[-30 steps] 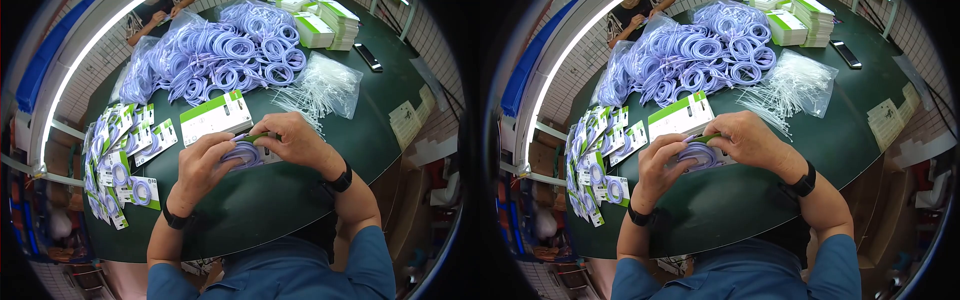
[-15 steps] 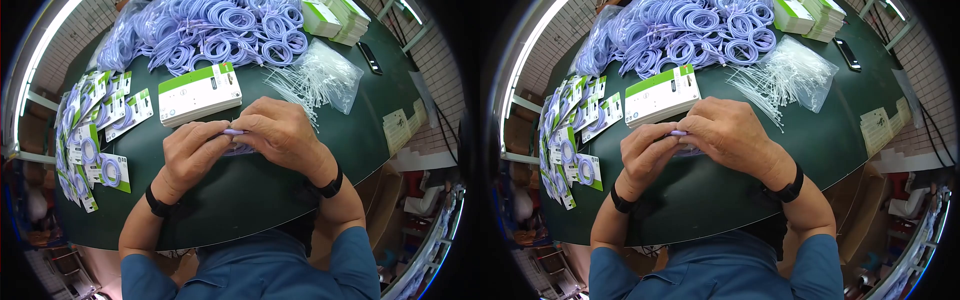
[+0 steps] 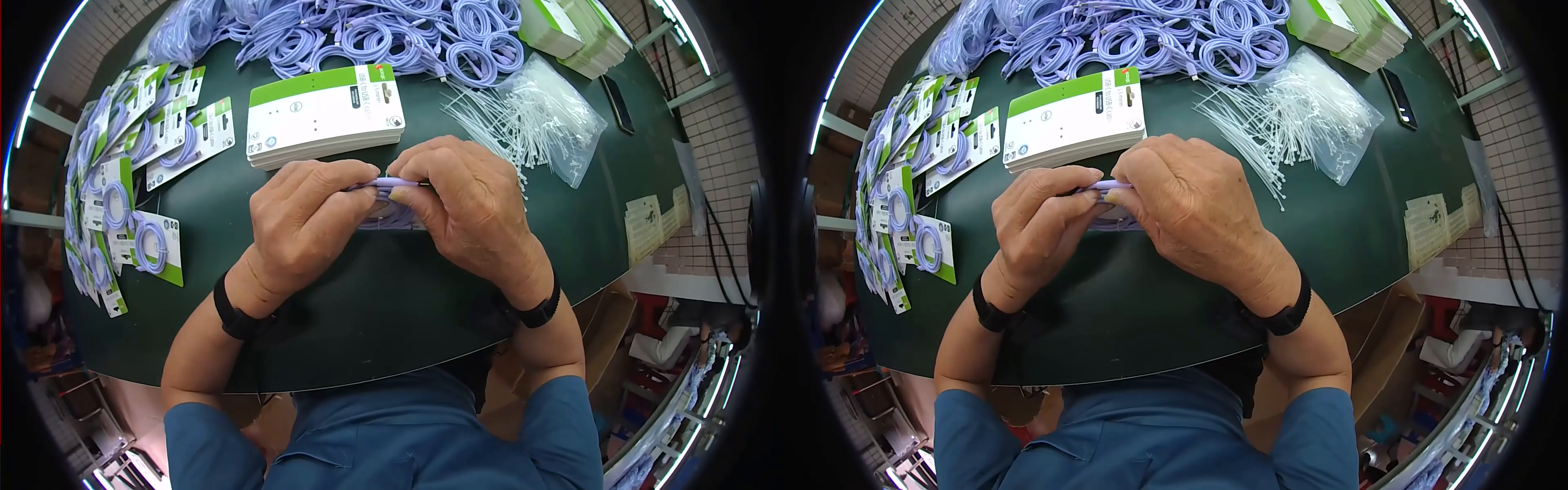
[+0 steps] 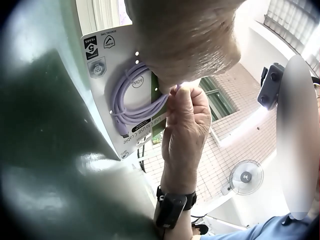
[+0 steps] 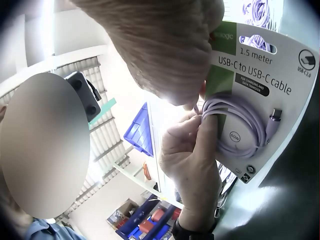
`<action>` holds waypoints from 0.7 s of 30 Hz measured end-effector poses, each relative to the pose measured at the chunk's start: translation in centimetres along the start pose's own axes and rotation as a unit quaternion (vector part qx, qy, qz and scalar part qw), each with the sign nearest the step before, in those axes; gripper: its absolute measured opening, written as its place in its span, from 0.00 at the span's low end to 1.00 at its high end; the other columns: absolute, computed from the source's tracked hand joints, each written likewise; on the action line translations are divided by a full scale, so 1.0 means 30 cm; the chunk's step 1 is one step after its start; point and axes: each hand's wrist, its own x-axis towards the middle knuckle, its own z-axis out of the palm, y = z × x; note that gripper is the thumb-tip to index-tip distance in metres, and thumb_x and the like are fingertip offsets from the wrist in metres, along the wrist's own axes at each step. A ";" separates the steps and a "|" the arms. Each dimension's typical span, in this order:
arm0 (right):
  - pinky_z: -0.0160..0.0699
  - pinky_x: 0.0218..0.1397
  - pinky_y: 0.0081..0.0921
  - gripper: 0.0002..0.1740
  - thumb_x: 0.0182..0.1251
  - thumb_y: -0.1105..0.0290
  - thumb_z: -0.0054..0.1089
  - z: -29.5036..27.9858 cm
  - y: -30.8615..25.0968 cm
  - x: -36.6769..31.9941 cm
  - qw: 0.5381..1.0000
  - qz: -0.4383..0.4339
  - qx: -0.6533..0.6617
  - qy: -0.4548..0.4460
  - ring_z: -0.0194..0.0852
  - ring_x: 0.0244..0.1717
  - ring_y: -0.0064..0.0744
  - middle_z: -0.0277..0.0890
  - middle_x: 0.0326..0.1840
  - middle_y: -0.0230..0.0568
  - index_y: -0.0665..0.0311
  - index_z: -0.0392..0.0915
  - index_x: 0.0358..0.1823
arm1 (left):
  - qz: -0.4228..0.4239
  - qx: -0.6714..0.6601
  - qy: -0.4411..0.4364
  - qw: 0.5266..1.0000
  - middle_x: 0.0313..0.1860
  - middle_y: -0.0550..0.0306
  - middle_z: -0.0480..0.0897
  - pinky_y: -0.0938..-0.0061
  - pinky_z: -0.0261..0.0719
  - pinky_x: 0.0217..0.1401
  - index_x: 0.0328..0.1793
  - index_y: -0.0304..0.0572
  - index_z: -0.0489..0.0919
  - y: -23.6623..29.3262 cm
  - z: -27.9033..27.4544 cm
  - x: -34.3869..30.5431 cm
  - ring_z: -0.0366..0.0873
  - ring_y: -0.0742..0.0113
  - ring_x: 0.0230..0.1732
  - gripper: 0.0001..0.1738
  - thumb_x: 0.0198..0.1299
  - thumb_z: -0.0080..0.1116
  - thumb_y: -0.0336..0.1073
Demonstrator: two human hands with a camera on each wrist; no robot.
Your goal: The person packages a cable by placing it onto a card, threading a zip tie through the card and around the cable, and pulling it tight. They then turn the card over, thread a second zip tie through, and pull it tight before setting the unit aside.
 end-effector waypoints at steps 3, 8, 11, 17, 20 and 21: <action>0.87 0.39 0.37 0.11 0.71 0.74 0.73 0.014 -0.003 -0.002 1.000 -0.005 0.027 0.004 0.88 0.38 0.46 0.87 0.41 0.46 0.65 0.76 0.44 | -0.013 0.003 -0.002 1.000 0.43 0.54 0.91 0.69 0.85 0.38 0.37 0.40 0.84 0.006 0.003 0.000 0.88 0.60 0.36 0.09 0.51 0.75 0.26; 0.88 0.40 0.36 0.10 0.74 0.75 0.71 0.028 0.006 -0.008 0.997 -0.002 0.078 0.010 0.89 0.38 0.47 0.87 0.44 0.49 0.65 0.74 0.44 | -0.026 0.005 0.002 1.000 0.42 0.55 0.90 0.69 0.83 0.36 0.36 0.41 0.83 0.009 0.008 -0.004 0.87 0.61 0.34 0.09 0.51 0.74 0.25; 0.87 0.40 0.35 0.09 0.76 0.77 0.69 0.034 0.005 -0.010 0.996 -0.003 0.089 0.025 0.88 0.38 0.47 0.87 0.45 0.49 0.65 0.74 0.44 | -0.028 0.003 0.009 1.000 0.42 0.56 0.90 0.69 0.83 0.37 0.36 0.42 0.83 0.002 0.013 -0.010 0.87 0.62 0.34 0.10 0.51 0.75 0.26; 0.87 0.40 0.34 0.10 0.75 0.77 0.70 0.028 0.009 -0.011 0.996 -0.009 0.090 0.018 0.88 0.39 0.46 0.86 0.45 0.49 0.66 0.74 0.44 | -0.021 0.015 0.009 1.000 0.42 0.56 0.90 0.69 0.83 0.37 0.37 0.43 0.83 0.002 0.005 -0.014 0.87 0.62 0.35 0.10 0.52 0.75 0.26; 0.87 0.40 0.35 0.10 0.73 0.78 0.71 0.002 0.003 0.000 0.996 -0.005 0.087 0.010 0.88 0.39 0.46 0.86 0.46 0.50 0.67 0.75 0.43 | -0.023 0.019 -0.002 1.000 0.42 0.56 0.90 0.70 0.83 0.37 0.38 0.42 0.84 0.003 -0.005 -0.006 0.87 0.61 0.36 0.11 0.51 0.76 0.25; 0.87 0.40 0.35 0.10 0.71 0.78 0.72 -0.009 0.006 -0.001 0.997 0.004 0.074 -0.009 0.88 0.40 0.46 0.86 0.46 0.49 0.67 0.75 0.43 | -0.015 0.024 0.002 1.000 0.42 0.56 0.90 0.70 0.83 0.37 0.38 0.42 0.84 0.002 -0.005 -0.005 0.87 0.61 0.36 0.11 0.51 0.76 0.25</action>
